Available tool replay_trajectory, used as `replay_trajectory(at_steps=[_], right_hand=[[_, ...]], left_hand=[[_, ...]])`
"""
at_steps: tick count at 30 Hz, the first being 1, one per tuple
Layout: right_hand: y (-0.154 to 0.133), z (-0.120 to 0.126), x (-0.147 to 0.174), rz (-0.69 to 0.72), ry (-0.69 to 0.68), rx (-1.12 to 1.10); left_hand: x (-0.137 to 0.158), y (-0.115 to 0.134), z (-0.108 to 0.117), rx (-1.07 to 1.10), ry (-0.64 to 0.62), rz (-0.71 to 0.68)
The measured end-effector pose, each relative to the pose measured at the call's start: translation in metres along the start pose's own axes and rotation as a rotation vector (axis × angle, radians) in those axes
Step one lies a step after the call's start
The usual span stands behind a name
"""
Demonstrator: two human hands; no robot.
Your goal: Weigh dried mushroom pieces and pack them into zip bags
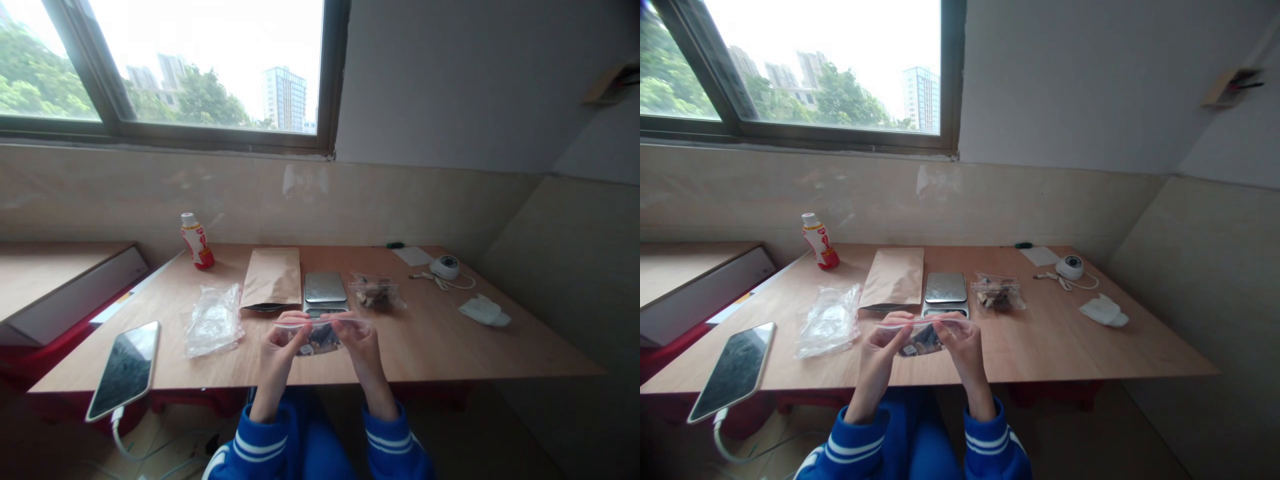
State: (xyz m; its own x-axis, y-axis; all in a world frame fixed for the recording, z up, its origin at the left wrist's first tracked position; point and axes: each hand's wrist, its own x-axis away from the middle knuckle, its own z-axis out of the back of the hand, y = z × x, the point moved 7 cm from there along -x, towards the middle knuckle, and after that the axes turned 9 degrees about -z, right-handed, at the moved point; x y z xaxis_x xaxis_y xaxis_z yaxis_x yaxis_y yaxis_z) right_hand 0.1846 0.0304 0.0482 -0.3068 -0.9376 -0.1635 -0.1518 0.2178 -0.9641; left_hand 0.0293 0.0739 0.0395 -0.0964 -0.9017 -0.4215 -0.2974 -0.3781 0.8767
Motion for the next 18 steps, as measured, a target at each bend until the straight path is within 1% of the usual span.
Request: replay_trajectory(at_steps=[3, 6, 9, 11, 13, 15, 18], right_hand=[[-0.002, 0.002, 0.001, 0.021, 0.038, 0.036], [-0.008, 0.004, 0.003, 0.083, 0.098, 0.116], [-0.011, 0.004, 0.005, 0.113, 0.111, 0.1], [-0.01, 0.003, 0.004, 0.099, 0.078, 0.046], [-0.006, 0.0, 0.002, 0.055, 0.014, -0.013], [-0.001, -0.003, 0.001, 0.004, -0.052, -0.055], [0.001, -0.01, 0.002, -0.034, -0.142, -0.075]], left_hand=[[0.002, 0.005, 0.001, -0.054, 0.025, -0.02], [0.004, 0.009, 0.003, -0.116, 0.058, -0.046], [0.005, 0.012, 0.005, -0.115, 0.091, -0.056], [0.005, 0.011, 0.001, -0.075, 0.046, -0.033], [0.004, 0.01, -0.006, -0.041, -0.044, -0.009], [0.003, 0.011, -0.01, -0.041, -0.102, -0.018], [0.001, 0.014, -0.011, -0.082, -0.108, -0.056]])
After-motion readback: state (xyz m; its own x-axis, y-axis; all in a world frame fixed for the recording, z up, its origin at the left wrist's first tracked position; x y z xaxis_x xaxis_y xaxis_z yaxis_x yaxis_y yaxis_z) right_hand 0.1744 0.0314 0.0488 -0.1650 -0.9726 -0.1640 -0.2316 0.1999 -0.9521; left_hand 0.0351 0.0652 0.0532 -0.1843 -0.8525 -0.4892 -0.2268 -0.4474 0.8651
